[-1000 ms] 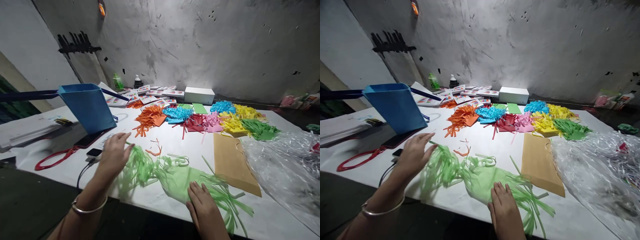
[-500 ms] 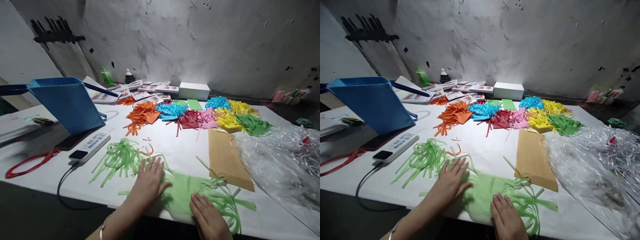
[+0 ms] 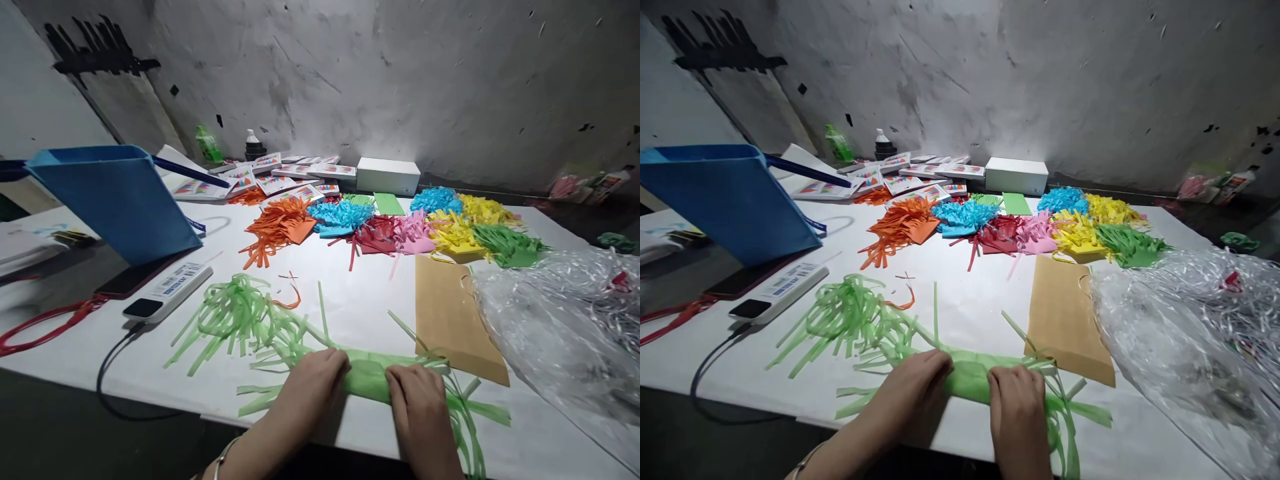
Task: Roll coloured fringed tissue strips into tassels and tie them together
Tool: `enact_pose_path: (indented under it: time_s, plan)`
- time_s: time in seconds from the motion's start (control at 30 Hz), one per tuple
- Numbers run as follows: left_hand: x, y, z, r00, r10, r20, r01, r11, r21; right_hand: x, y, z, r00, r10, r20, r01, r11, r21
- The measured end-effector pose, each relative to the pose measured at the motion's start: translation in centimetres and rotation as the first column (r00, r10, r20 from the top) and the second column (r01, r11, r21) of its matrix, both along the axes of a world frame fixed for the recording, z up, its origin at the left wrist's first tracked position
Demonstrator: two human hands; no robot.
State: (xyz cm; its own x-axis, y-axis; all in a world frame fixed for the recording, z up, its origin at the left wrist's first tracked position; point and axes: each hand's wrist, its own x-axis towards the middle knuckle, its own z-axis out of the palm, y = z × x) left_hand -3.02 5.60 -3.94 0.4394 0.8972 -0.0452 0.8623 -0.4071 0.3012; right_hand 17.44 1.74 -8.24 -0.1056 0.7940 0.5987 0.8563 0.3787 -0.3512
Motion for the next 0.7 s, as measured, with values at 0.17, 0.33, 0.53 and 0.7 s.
enact_pose_path:
  time_s: [0.17, 0.33, 0.53, 0.7]
  plan:
    - [1.3, 1.9, 0.7, 0.977, 0.118, -0.175, -0.122, 0.992, -0.014, -1.0, 2.0, 0.7, 0.980, -0.153, 0.129, 0.159, 0.987, -0.033]
    - [1.3, 2.0, 0.6, 0.980, 0.110, -0.164, -0.114, 0.993, -0.015, -1.0, 0.9, 1.3, 0.997, 0.014, 0.076, -0.025, 0.990, 0.137]
    - [0.6, 0.6, -0.3, 1.000, 0.022, -0.003, -0.021, 0.982, 0.188, -1.4, -0.1, 0.3, 0.984, 0.175, 0.036, -0.178, 0.976, 0.125]
    - [-0.1, -0.6, -2.9, 0.932, -0.307, 0.191, 0.172, 0.841, 0.513, -2.0, -0.3, 0.7, 0.975, 0.223, -0.019, -0.221, 0.972, 0.077]
